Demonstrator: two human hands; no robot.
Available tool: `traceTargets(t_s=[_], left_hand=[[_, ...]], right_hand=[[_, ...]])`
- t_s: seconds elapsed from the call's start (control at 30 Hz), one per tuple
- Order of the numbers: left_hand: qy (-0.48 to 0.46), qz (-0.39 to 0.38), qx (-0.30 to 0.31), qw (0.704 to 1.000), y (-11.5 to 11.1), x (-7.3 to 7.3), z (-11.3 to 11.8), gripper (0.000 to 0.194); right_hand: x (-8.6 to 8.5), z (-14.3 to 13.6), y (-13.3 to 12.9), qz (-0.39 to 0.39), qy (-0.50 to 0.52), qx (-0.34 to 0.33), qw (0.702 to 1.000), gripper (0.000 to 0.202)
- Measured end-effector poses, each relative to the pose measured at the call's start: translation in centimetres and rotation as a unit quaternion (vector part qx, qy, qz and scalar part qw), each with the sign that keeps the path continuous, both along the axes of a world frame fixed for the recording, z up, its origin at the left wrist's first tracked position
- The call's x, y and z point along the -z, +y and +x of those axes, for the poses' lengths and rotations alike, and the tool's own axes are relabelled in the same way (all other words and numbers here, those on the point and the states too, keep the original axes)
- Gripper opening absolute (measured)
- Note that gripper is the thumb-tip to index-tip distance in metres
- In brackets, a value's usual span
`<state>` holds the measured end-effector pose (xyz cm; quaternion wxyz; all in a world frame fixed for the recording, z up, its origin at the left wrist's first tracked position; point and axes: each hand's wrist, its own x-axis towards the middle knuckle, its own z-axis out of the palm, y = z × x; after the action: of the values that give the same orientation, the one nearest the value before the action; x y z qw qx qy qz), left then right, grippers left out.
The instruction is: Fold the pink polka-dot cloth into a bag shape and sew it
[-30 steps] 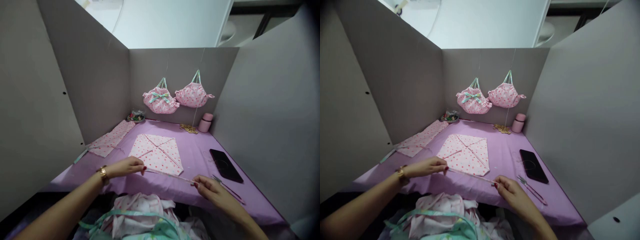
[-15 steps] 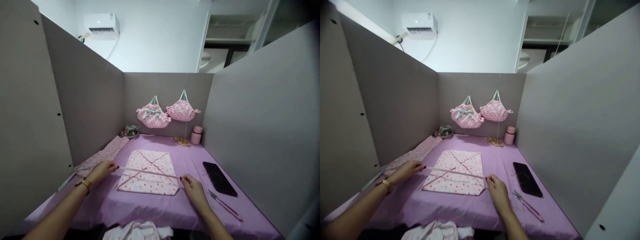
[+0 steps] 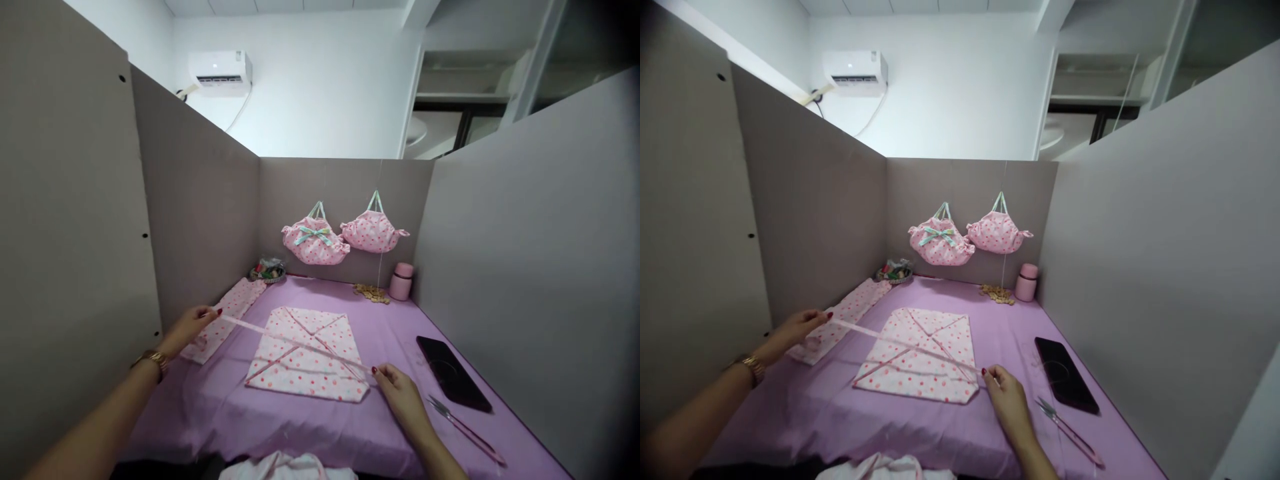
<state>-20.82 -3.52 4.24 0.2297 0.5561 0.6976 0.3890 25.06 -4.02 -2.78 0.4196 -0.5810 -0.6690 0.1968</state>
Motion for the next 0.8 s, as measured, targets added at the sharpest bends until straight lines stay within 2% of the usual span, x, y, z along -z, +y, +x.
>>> traceTargets(t_s=[0.13, 0.23, 0.4, 0.5, 0.63, 0.8], left_hand=[[0.112, 0.053, -0.007, 0.992, 1.1, -0.7, 1.7, 0.029], [0.185, 0.091, 0.013, 0.979, 1.6, 0.0, 4.9, 0.024], [0.244, 0.096, 0.146, 0.954, 1.2, 2.6, 12.1, 0.023], [0.264, 0.086, 0.208, 0.938, 1.3, 3.7, 15.3, 0.023], [0.288, 0.069, 0.239, 0.925, 2.3, 4.0, 17.2, 0.019], [0.323, 0.037, 0.232, 0.917, 3.4, 4.0, 17.9, 0.022]], right_hand=[[-0.1, 0.0, 0.0, -0.005, -0.016, 0.000, 1.000, 0.033], [0.1, 0.1, 0.1, -0.014, -0.027, -0.001, 1.000, 0.033], [0.4, 0.3, 0.1, -0.024, -0.033, -0.007, 0.999, 0.032], [0.1, 0.4, 0.2, -0.027, -0.034, -0.010, 0.999, 0.032], [-0.5, 0.4, 1.1, -0.023, -0.037, -0.012, 0.999, 0.033], [-0.5, 0.3, 2.4, -0.012, -0.049, -0.004, 0.999, 0.032]])
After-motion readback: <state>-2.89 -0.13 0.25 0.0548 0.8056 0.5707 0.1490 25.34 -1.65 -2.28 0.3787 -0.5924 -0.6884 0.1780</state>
